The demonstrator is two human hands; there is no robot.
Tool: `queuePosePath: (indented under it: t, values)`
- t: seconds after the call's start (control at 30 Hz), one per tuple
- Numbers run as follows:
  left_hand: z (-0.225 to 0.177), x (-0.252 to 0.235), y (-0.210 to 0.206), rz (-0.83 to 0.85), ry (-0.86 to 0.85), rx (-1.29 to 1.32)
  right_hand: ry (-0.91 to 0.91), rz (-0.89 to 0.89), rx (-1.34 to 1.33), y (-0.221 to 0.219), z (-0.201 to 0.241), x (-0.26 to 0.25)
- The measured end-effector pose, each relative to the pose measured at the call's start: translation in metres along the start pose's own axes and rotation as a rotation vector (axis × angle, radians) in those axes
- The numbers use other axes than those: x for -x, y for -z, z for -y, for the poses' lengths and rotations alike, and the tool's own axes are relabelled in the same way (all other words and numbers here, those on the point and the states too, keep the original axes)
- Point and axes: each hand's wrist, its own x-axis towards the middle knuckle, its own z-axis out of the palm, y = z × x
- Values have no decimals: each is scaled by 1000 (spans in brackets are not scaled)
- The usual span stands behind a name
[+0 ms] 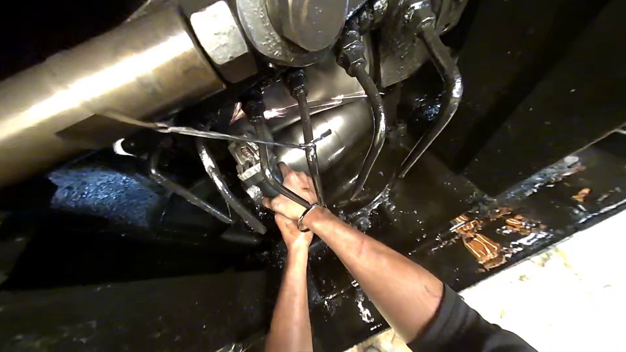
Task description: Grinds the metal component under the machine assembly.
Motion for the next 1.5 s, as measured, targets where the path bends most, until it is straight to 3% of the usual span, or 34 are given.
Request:
queuePosePath:
  t: [0.4, 0.83, 0.97, 1.07, 1.17, 1.23, 1.33, 1.5]
  values:
    - [-1, -2, 5, 23, 49, 106, -17, 5, 30, -1, 10, 2]
    - [11, -7, 8, 69, 148, -47, -37, -2, 11, -4, 18, 8]
    - [-3, -6, 12, 147, 387, -30, -26, -15, 30, -6, 19, 11]
    - [-3, -10, 12, 212, 344, -143, -22, -8, 48, -4, 21, 12]
    - [-25, -12, 15, 344, 526, -273, -29, -3, 68, -2, 25, 14]
    - [-14, -5, 14, 321, 439, -176, -28, -4, 78, -2, 26, 14]
    - [-49, -12, 12, 383, 690, -254, -27, 13, 133, -1, 30, 17]
    - [-55, -11, 15, 344, 744, -218, -18, 1, 171, -4, 35, 18]
